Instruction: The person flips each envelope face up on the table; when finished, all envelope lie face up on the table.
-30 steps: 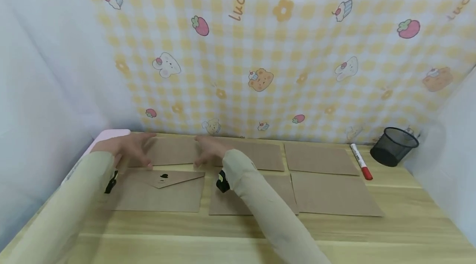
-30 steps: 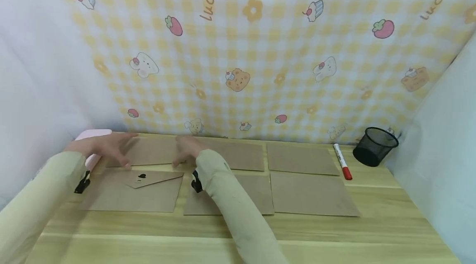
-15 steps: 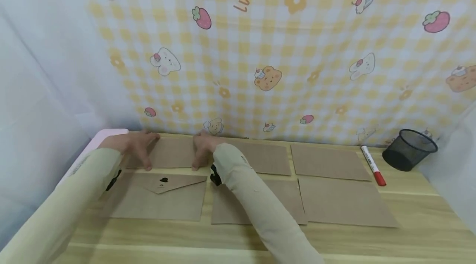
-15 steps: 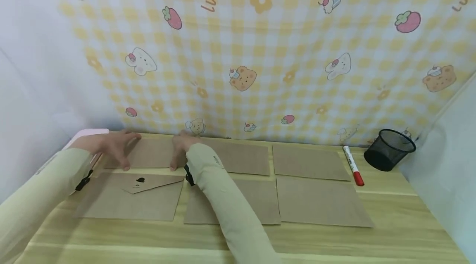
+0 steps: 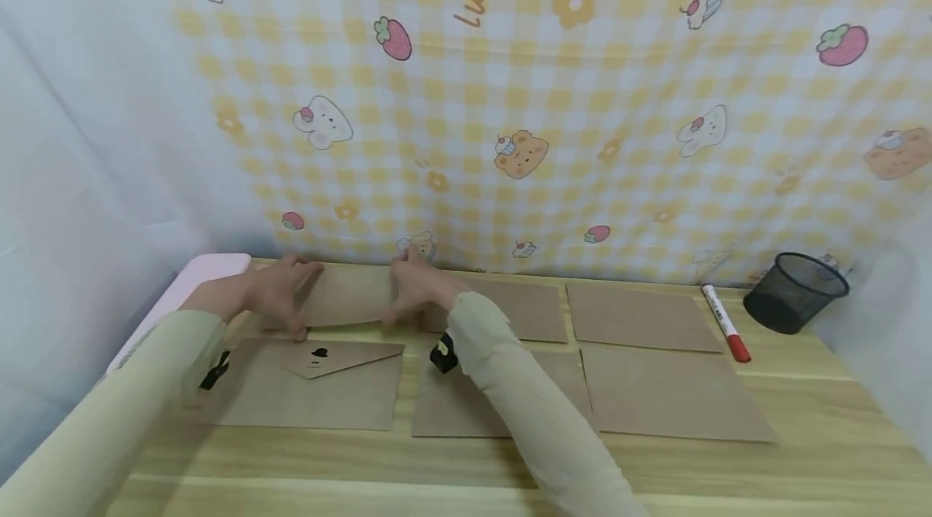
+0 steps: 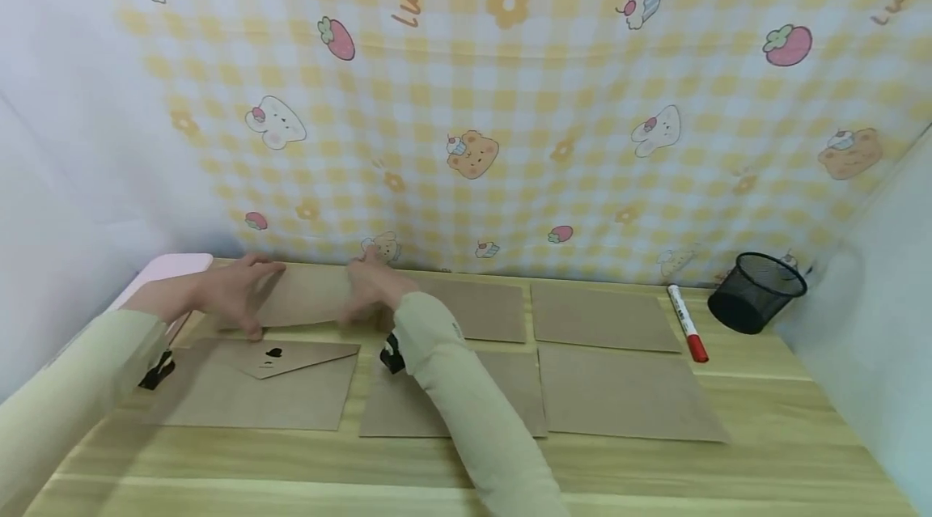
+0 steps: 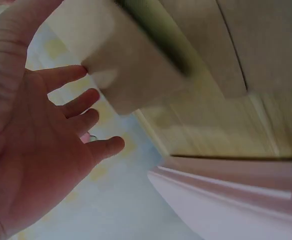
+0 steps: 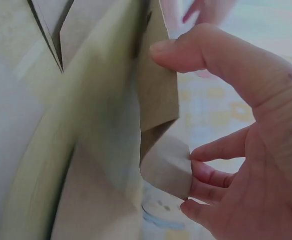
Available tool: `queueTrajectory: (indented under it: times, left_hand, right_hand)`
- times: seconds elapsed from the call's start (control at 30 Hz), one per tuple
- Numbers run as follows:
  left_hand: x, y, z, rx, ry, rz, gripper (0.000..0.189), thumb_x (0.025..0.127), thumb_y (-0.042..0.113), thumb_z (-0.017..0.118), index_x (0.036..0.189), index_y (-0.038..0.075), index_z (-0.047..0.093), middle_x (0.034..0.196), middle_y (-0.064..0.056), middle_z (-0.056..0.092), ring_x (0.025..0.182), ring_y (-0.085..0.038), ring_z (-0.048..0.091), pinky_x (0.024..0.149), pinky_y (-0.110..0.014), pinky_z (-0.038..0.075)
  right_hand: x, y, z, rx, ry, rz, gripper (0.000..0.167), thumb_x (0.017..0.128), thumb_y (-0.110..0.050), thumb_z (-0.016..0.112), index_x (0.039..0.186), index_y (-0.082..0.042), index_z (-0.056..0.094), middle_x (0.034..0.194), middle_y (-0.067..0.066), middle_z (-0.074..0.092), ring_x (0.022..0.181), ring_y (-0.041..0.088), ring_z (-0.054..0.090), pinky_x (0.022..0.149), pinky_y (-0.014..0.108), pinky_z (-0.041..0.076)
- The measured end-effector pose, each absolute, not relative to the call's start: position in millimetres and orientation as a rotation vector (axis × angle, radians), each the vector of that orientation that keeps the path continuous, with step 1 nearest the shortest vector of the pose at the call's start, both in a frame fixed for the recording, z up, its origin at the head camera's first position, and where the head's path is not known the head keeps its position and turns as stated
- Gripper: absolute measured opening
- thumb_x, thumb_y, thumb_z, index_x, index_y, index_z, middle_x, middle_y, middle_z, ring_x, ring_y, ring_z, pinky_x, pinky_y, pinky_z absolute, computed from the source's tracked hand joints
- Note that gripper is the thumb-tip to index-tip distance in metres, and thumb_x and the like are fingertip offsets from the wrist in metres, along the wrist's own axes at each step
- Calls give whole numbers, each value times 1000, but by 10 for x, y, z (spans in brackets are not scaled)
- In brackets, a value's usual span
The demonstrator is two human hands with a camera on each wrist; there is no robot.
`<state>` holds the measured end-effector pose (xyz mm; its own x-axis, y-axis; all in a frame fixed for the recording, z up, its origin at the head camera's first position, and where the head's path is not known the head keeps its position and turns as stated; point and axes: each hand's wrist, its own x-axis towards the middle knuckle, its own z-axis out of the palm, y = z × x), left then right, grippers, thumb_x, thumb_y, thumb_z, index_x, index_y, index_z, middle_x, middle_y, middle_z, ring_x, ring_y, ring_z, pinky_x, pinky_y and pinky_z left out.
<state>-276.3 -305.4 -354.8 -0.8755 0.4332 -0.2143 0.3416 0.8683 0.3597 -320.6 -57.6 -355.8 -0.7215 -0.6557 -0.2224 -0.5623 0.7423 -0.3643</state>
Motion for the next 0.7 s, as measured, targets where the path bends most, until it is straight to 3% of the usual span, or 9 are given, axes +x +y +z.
queueTrajectory:
  times: [0.13,0.23,0.4,0.7]
  left_hand:
    - [-2618,-3011,-3472,692,2817,487,116,54,34,89,140,-10,25,139,-32,18,125,-49,22,91,-60,33]
    - [-2487,-2957,-3428,724,2861,580,114,56,38,88,142,-5,27,139,-27,23,120,-44,33,86,-57,39]
    - [-2259,-2811,-3454,746,2914,723,105,59,34,87,141,-1,33,132,-21,29,109,-36,44,80,-48,44]
    - [-2092,-2575,-3419,758,2977,686,97,58,23,86,138,0,38,129,-20,35,109,-34,45,84,-47,43]
  right_hand:
    - [-3066,-294,-3457,-973,2590,-582,97,70,-32,81,143,1,27,137,19,22,123,23,30,99,29,34]
    - [-2943,-91,-3398,-992,2589,-666,103,69,-30,81,147,-1,20,136,16,24,120,22,32,99,30,34]
    - [-2729,157,-3371,-1006,2589,-687,103,66,-32,82,147,-4,23,135,12,24,118,19,34,97,30,35]
    - [-2546,374,-3334,-1026,2611,-626,101,66,-33,83,146,-8,26,139,12,27,122,21,35,99,32,35]
